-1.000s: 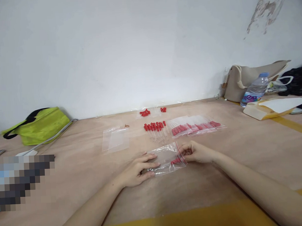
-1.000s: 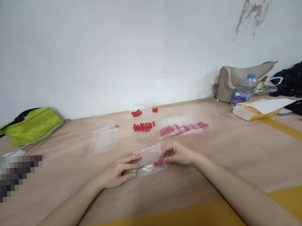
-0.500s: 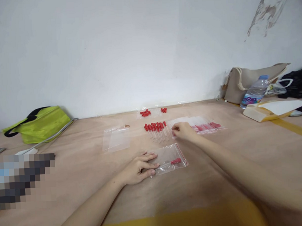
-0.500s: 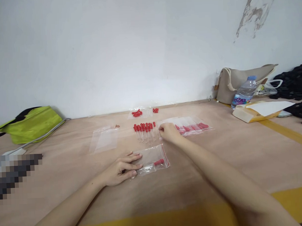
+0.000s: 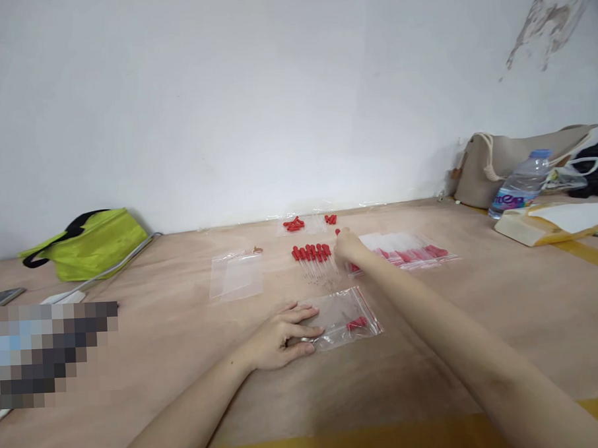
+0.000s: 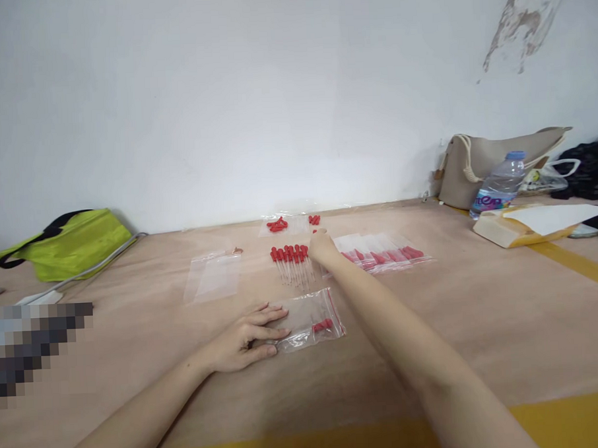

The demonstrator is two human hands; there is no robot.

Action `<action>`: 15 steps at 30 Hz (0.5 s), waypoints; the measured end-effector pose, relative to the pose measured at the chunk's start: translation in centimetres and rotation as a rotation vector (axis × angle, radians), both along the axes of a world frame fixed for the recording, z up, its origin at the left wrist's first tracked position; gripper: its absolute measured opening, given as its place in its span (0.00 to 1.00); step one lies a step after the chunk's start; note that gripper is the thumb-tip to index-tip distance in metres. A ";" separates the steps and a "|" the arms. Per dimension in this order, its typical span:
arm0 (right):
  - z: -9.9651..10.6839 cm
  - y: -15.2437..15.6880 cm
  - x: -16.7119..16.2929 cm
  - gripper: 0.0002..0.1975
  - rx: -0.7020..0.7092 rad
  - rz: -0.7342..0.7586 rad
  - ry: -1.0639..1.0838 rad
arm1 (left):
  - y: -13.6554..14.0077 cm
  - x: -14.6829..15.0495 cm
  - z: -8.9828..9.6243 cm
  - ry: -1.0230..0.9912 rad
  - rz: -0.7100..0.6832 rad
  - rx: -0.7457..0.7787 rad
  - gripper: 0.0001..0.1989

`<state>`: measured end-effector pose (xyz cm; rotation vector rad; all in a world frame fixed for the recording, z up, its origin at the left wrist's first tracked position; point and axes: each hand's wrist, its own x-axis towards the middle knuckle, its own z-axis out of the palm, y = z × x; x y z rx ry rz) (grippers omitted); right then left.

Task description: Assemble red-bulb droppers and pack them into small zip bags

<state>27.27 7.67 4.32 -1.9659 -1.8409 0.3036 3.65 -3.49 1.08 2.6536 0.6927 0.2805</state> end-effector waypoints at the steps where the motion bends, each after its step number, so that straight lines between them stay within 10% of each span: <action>1: 0.3 -0.7 0.7 0.21 0.009 -0.019 0.026 | 0.0 0.0 0.1 0.005 0.003 -0.001 0.18; 15: -5.2 -10.9 6.0 0.34 0.233 0.052 0.995 | 0.3 0.0 -0.3 -0.008 0.001 -0.002 0.17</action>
